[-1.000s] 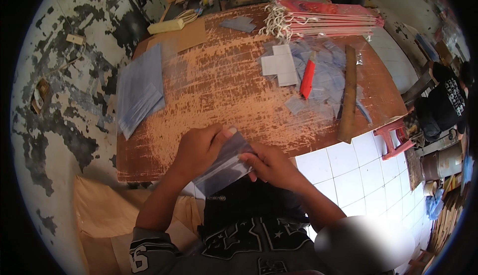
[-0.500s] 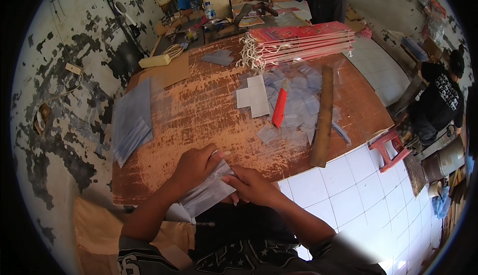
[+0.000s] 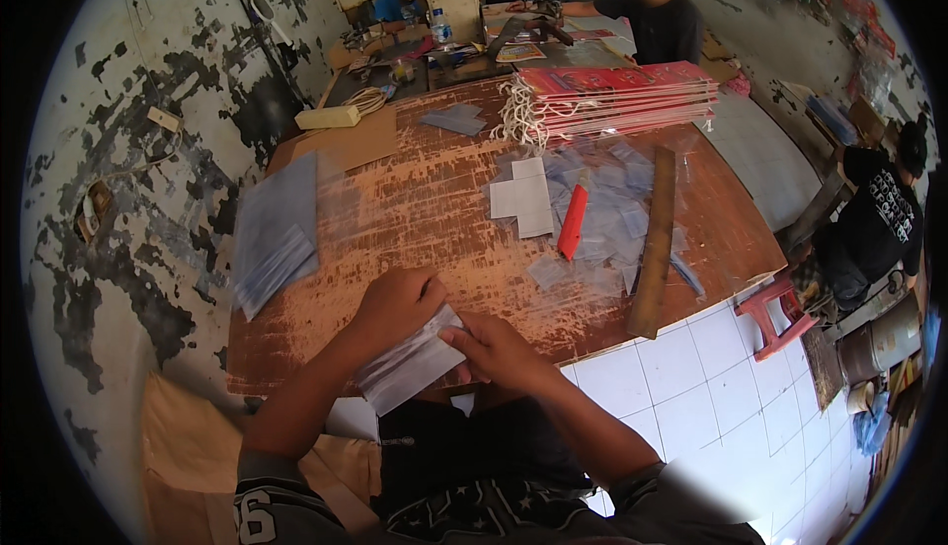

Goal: The person uses a red utility knife to cut a stack of translucent plastic sheets on a wooden table. They align the sheets, slice through them, and then fold the cut pieces. The person also cuts a white rectangular piece of material into smaller sections.

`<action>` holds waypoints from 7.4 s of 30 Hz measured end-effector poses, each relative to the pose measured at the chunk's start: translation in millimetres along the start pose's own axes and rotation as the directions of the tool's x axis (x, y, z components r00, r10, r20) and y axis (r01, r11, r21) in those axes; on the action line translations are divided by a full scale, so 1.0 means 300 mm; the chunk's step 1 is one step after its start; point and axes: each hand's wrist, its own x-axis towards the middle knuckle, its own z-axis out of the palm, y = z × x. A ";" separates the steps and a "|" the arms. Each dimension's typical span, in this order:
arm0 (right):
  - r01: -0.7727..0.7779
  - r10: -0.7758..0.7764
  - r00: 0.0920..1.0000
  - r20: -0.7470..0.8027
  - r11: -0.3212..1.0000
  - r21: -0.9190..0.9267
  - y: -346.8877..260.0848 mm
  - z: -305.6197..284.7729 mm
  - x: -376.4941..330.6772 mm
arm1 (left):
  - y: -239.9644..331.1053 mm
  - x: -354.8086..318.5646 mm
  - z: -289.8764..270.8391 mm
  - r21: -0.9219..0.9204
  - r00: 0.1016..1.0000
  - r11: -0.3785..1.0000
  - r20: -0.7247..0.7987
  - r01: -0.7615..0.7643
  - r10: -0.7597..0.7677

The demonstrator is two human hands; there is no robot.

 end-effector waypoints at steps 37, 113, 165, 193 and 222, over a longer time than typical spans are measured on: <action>-0.076 0.069 0.989 0.128 0.996 0.048 -0.035 -0.001 0.080 | -0.155 -0.014 -0.080 -0.539 0.961 0.837 0.266 0.088 0.070; -0.172 0.178 0.982 -0.066 0.981 0.085 0.012 0.004 0.178 | -0.310 0.105 0.016 -0.374 0.966 0.906 0.081 -0.199 0.245; -0.263 0.126 0.964 -0.233 0.568 -0.780 -0.078 0.164 -0.022 | -0.432 0.087 0.161 -0.051 0.954 0.960 -0.138 -0.276 0.267; -0.162 0.083 0.987 -0.140 0.469 -0.868 -0.082 0.160 0.028 | -0.439 0.081 0.166 -0.077 0.942 0.950 -0.177 -0.302 0.285; -0.232 0.172 0.969 -0.177 0.397 -0.888 -0.128 0.187 0.029 | -0.423 0.091 0.131 -0.103 0.964 0.958 -0.046 -0.266 0.263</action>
